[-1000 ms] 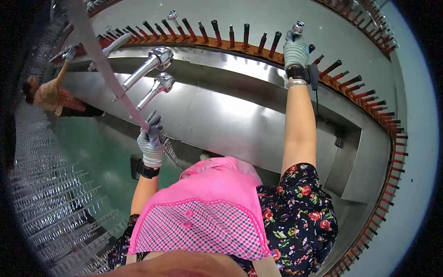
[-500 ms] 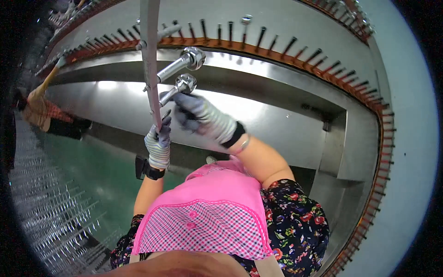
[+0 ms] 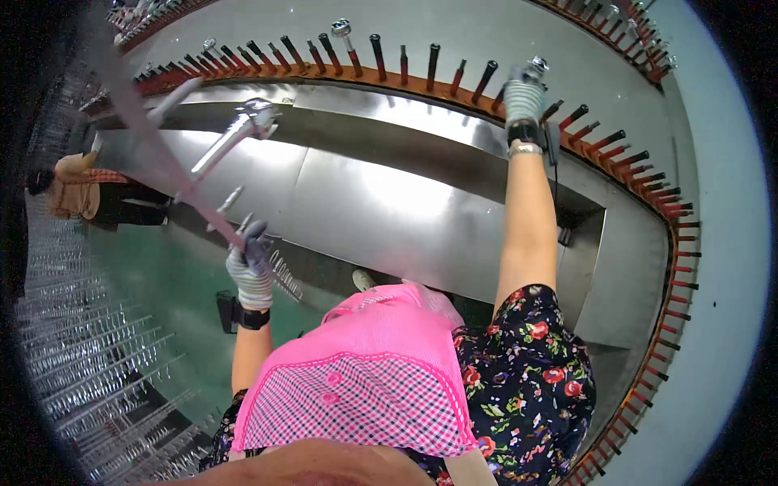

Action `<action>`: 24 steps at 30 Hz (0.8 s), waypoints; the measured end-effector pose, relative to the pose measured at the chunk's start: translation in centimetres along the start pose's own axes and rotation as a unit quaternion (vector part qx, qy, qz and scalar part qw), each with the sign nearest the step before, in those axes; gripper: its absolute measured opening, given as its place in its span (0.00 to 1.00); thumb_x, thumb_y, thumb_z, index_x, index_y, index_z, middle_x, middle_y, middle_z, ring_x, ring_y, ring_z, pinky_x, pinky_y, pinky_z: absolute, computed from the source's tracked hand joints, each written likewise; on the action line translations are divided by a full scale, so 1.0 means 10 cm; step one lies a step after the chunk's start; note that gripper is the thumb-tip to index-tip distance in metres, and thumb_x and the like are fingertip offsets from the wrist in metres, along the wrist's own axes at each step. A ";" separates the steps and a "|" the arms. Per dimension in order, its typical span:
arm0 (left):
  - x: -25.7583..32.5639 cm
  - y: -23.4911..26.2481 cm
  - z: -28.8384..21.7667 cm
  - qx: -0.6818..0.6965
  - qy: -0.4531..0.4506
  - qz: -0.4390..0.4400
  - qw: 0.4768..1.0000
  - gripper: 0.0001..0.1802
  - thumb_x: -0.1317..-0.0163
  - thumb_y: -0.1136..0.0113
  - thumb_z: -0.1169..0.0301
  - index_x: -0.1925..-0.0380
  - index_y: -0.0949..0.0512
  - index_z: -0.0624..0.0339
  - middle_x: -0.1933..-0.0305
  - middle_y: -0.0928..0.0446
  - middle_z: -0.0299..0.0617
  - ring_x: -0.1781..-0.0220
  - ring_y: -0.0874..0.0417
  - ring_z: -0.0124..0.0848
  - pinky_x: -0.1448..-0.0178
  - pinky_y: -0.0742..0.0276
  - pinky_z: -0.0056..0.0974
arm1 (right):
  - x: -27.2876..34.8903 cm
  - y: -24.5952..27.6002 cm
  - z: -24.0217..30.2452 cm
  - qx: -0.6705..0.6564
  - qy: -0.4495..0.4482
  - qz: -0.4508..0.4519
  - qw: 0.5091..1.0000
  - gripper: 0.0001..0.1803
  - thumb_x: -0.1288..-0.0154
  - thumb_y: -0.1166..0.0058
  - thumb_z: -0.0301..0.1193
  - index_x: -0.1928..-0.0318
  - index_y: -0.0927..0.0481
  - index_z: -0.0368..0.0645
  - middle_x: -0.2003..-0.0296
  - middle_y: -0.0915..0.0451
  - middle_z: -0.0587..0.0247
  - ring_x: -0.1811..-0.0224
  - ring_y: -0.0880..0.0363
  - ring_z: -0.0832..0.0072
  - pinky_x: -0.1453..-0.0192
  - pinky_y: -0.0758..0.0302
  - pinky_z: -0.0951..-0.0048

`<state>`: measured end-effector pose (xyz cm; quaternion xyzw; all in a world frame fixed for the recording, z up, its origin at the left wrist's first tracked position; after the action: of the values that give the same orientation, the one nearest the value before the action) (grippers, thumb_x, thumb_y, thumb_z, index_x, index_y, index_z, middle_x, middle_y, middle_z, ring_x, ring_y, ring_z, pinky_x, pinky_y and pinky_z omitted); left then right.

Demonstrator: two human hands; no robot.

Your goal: Hanging chrome-plated parts onto a conveyor rack in a manufacturing facility.

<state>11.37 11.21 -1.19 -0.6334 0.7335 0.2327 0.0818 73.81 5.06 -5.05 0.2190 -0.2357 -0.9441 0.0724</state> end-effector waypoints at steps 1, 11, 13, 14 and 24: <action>0.06 -0.05 0.08 -0.038 0.003 0.010 0.999 0.17 0.36 0.48 0.63 0.59 0.23 0.69 0.60 0.21 0.44 0.69 0.25 0.23 0.64 0.29 0.27 | 0.04 -0.09 0.21 0.063 0.000 0.001 0.998 0.25 0.37 0.64 0.50 0.58 0.23 0.44 0.67 0.21 0.47 0.60 0.25 0.48 0.55 0.30 0.54; 0.37 -0.62 0.05 -0.079 0.032 0.047 0.995 0.12 0.42 0.46 0.67 0.65 0.20 0.65 0.72 0.19 0.43 0.77 0.27 0.22 0.72 0.31 0.31 | 0.57 -1.47 0.31 0.178 0.122 0.254 0.943 0.23 0.38 0.56 0.47 0.54 0.24 0.42 0.61 0.21 0.46 0.55 0.24 0.51 0.52 0.29 0.57; 0.37 -0.70 0.10 -0.078 0.037 0.054 0.995 0.14 0.42 0.44 0.65 0.63 0.20 0.63 0.74 0.20 0.42 0.76 0.28 0.20 0.71 0.31 0.30 | 0.79 -1.14 0.55 -0.043 0.008 0.204 0.978 0.21 0.39 0.55 0.46 0.58 0.24 0.41 0.64 0.20 0.49 0.60 0.23 0.52 0.55 0.28 0.58; 0.33 -0.73 0.18 -0.091 0.074 0.067 0.991 0.15 0.41 0.44 0.63 0.62 0.20 0.63 0.73 0.21 0.40 0.73 0.27 0.20 0.67 0.29 0.30 | 1.01 -0.94 0.75 -0.045 0.002 0.198 0.979 0.21 0.39 0.55 0.46 0.58 0.24 0.41 0.64 0.20 0.49 0.60 0.23 0.52 0.55 0.28 0.58; 0.09 -0.48 0.31 -0.092 0.014 0.095 0.991 0.11 0.42 0.44 0.65 0.70 0.21 0.63 0.80 0.25 0.45 0.79 0.28 0.29 0.72 0.32 0.36 | 3.47 0.24 2.92 -0.692 -0.295 0.609 0.249 0.19 0.36 0.50 0.43 0.55 0.25 0.42 0.83 0.35 0.78 0.88 0.44 0.88 0.84 0.44 0.82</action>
<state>15.29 11.36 -5.40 -0.5691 0.7667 0.2970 -0.0095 29.78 6.73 6.08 -0.4178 0.4402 -0.4190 0.6753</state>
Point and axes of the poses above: each hand's wrist, its own x-axis away from the middle knuckle, its own y-axis out of the back of the hand, z = x × y, the point moved 10 cm from there along -x, towards the middle knuckle
